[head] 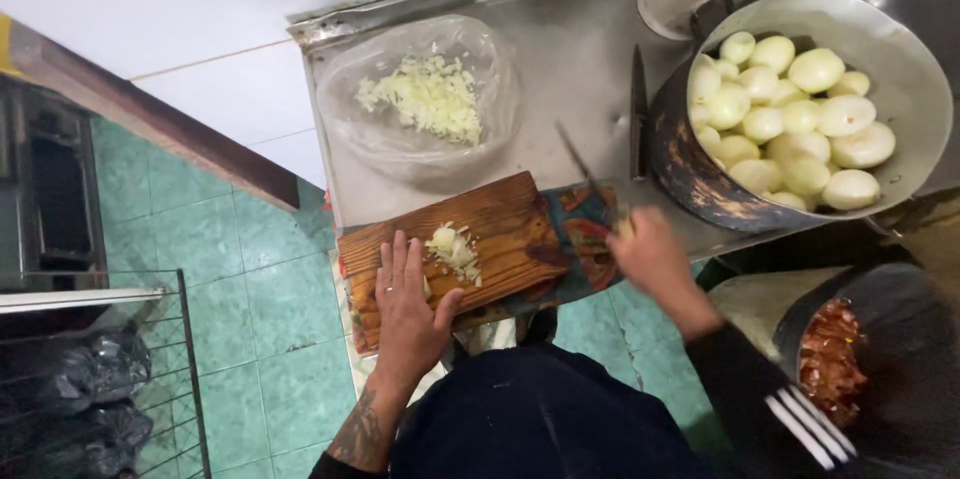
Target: The person is chopping peeled onions into small pieces on a wooden cutting board in a commercial kitchen setting.
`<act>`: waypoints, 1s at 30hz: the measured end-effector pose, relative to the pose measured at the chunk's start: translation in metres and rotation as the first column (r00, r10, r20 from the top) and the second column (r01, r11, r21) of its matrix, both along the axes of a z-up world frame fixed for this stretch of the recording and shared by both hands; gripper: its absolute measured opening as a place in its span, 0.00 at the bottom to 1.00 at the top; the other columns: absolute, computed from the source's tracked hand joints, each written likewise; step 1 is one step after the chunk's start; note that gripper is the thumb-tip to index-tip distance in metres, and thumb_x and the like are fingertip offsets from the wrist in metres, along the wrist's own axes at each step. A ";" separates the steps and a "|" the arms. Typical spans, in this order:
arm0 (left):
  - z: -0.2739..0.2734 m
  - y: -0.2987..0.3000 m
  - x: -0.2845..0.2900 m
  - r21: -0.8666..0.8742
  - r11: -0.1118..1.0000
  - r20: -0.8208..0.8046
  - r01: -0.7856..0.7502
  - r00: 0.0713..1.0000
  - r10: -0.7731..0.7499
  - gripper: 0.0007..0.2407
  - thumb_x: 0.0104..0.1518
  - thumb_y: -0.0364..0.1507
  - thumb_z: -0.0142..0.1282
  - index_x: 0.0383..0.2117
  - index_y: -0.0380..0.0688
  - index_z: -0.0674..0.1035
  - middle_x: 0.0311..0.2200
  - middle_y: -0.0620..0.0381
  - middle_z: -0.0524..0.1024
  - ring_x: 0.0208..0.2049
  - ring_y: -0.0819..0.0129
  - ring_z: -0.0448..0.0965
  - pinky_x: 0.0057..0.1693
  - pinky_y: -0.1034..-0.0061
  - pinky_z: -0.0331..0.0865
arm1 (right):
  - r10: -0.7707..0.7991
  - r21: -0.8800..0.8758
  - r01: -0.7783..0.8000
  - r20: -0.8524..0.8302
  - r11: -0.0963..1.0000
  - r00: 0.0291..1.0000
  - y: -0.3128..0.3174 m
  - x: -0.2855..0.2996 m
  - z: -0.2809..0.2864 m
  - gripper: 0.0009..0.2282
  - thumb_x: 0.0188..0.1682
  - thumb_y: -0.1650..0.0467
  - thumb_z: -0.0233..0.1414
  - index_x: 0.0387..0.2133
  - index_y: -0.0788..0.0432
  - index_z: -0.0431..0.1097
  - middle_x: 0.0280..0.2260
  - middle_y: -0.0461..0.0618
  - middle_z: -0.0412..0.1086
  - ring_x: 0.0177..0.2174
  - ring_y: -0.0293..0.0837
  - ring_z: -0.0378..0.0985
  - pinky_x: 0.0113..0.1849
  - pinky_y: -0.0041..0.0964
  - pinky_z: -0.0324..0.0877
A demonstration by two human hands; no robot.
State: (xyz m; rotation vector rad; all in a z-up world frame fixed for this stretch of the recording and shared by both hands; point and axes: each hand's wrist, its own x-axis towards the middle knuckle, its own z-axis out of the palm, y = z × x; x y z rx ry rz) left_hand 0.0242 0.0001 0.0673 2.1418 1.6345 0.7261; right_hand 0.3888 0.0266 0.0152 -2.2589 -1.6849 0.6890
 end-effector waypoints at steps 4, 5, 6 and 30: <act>0.003 -0.009 0.009 -0.035 0.999 0.047 -0.019 0.999 0.020 0.37 0.54 0.37 0.63 0.67 0.33 0.57 0.71 0.35 0.50 0.72 0.38 0.46 0.71 0.47 0.44 | 0.002 0.329 -0.091 0.260 0.940 0.966 0.052 0.026 -0.054 0.13 0.46 0.68 0.57 0.37 0.67 0.69 0.43 0.68 0.68 0.44 0.66 0.74 0.44 0.55 0.72; 0.007 -0.009 0.011 -0.038 0.999 0.060 -0.017 0.998 0.019 0.37 0.54 0.37 0.63 0.67 0.33 0.57 0.70 0.35 0.50 0.72 0.39 0.47 0.70 0.47 0.45 | -0.014 0.316 -0.091 0.315 0.944 0.949 0.065 0.024 -0.054 0.13 0.46 0.68 0.56 0.38 0.67 0.69 0.44 0.68 0.67 0.44 0.66 0.74 0.45 0.55 0.72; 0.012 -0.010 0.012 -0.030 0.999 0.056 -0.029 0.998 0.030 0.37 0.54 0.37 0.63 0.67 0.33 0.57 0.70 0.35 0.50 0.72 0.39 0.47 0.70 0.47 0.45 | -0.005 0.324 -0.101 0.312 0.941 0.950 0.071 0.021 -0.057 0.13 0.46 0.68 0.56 0.38 0.67 0.69 0.44 0.68 0.67 0.44 0.66 0.74 0.45 0.55 0.72; 0.013 -0.046 -0.003 0.090 0.977 0.275 -0.193 0.948 0.162 0.31 0.56 0.36 0.64 0.64 0.32 0.66 0.66 0.35 0.64 0.67 0.41 0.64 0.69 0.55 0.58 | 0.837 -0.187 -0.963 0.544 0.195 0.064 0.241 0.221 -0.218 0.07 0.46 0.66 0.49 0.25 0.51 0.75 0.30 0.50 0.75 0.36 0.52 0.78 0.45 0.51 0.73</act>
